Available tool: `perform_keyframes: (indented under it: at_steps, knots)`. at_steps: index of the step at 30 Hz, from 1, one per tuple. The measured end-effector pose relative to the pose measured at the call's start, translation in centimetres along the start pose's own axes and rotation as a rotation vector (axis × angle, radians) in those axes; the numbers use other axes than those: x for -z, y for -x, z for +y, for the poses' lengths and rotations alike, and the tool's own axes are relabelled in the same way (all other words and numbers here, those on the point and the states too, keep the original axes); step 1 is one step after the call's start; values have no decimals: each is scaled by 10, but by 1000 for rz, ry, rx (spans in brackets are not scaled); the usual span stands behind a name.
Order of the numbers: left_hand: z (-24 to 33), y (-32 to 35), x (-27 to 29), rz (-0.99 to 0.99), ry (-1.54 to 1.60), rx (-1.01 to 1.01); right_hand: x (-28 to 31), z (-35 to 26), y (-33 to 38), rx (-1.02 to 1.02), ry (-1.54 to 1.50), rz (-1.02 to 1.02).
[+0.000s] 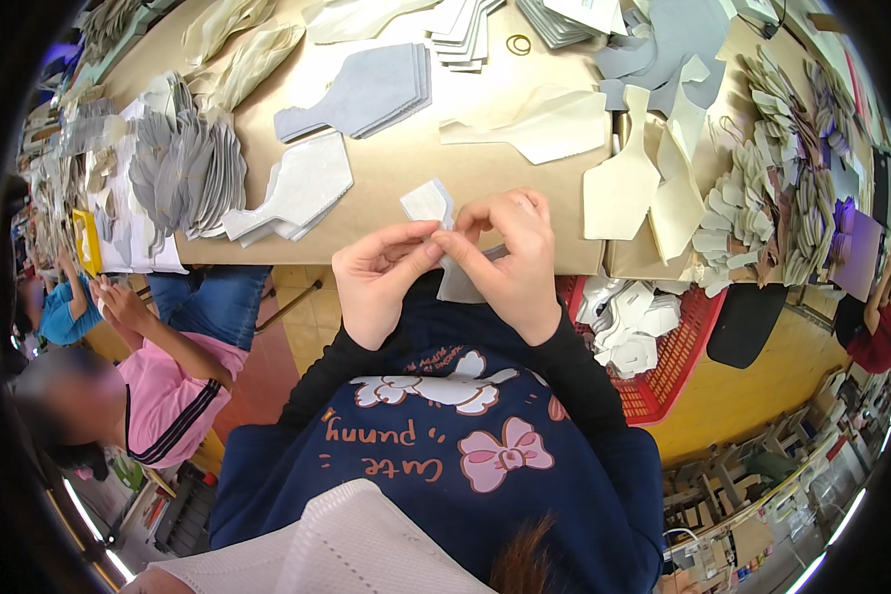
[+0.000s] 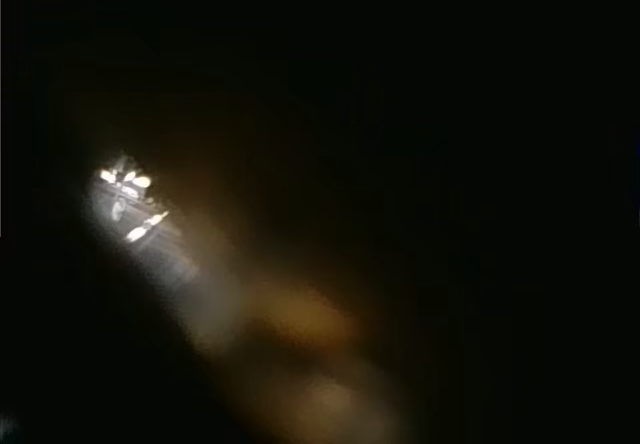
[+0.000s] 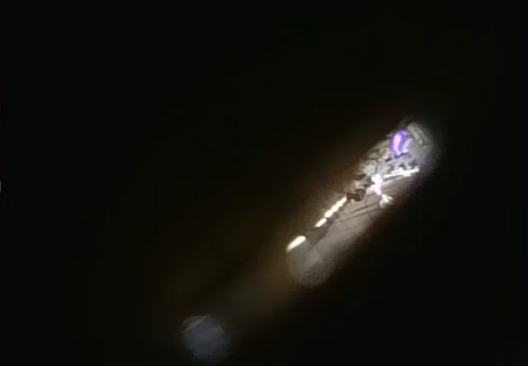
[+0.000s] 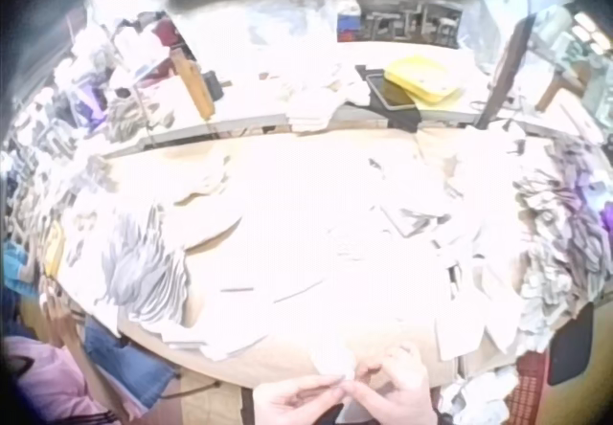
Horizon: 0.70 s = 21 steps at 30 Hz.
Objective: The person repeatedly picks up small fabric pieces from a table, folds them by hand, and places them into a neat stack. The person also handles bundles of elastic bands and separates individual pieces. The workspace is cluttered with fabric pieces and sewing supplies.
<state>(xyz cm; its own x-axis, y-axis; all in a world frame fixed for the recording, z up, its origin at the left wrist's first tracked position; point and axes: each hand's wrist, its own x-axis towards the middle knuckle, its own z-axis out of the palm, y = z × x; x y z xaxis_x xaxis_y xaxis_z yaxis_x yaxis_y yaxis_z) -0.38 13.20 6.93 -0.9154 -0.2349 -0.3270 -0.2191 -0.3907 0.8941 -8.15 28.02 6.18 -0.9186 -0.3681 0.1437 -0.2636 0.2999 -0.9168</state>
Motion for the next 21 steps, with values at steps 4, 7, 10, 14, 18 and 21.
perform_keyframes:
  at_steps: [4, 7, 10, 14, 18, 21]
  knots:
    - [3, 4, -6, -1, -96, -35, -3, -2, -2, 46, -20, 53]
    - [3, 6, -8, 16, -100, -46, -2, -5, -2, -73, -163, 42]
    - [3, 7, -10, 9, -168, -105, -4, -10, -3, -209, -342, 75]
    - [4, 8, -12, -17, -214, -182, -4, -13, -6, -118, -214, 93]
    - [5, 5, -12, -17, -285, -215, -4, -14, -11, -184, -225, 132]
    - [6, 5, -11, -60, -296, -253, -3, -16, -16, -17, -137, 105]
